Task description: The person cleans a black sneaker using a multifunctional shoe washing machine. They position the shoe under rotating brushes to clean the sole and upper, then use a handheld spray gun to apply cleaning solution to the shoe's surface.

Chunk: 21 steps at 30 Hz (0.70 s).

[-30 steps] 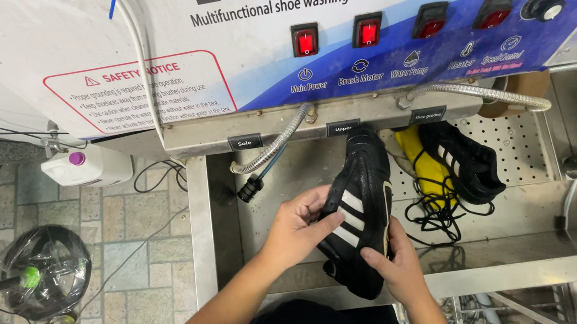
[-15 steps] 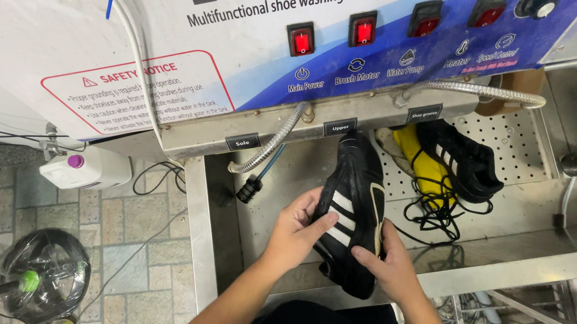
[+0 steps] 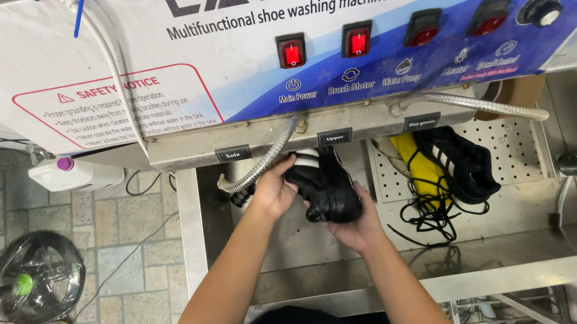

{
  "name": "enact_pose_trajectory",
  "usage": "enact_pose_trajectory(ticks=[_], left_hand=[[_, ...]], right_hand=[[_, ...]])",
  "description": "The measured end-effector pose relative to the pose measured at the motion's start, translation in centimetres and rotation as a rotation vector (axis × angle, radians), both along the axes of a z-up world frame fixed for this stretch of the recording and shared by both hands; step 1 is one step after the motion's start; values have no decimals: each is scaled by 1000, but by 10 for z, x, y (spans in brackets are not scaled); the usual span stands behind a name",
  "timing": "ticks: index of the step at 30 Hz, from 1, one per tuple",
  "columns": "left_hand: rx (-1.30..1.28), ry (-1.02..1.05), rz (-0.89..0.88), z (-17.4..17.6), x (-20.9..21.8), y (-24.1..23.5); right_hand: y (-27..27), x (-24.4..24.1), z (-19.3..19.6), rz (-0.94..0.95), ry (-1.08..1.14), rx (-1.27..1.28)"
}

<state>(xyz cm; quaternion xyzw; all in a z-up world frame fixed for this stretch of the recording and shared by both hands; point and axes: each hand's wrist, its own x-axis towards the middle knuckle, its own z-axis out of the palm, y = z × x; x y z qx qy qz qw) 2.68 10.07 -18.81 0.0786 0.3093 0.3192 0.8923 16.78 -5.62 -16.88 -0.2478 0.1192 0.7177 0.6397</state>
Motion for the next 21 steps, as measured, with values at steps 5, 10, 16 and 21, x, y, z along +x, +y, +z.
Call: enact_pose_trajectory(ticks=[5, 10, 16, 21], left_hand=[[-187, -46, 241, -33, -1, 33], [-60, -227, 156, -34, -19, 12], [609, 278, -176, 42, -47, -47], [665, 456, -168, 99, -38, -85]], right_hand=[[49, 7, 13, -20, 10, 20], [33, 11, 9, 66, 25, 49], [-26, 15, -5, 173, 132, 39], [-49, 9, -16, 207, 115, 46]])
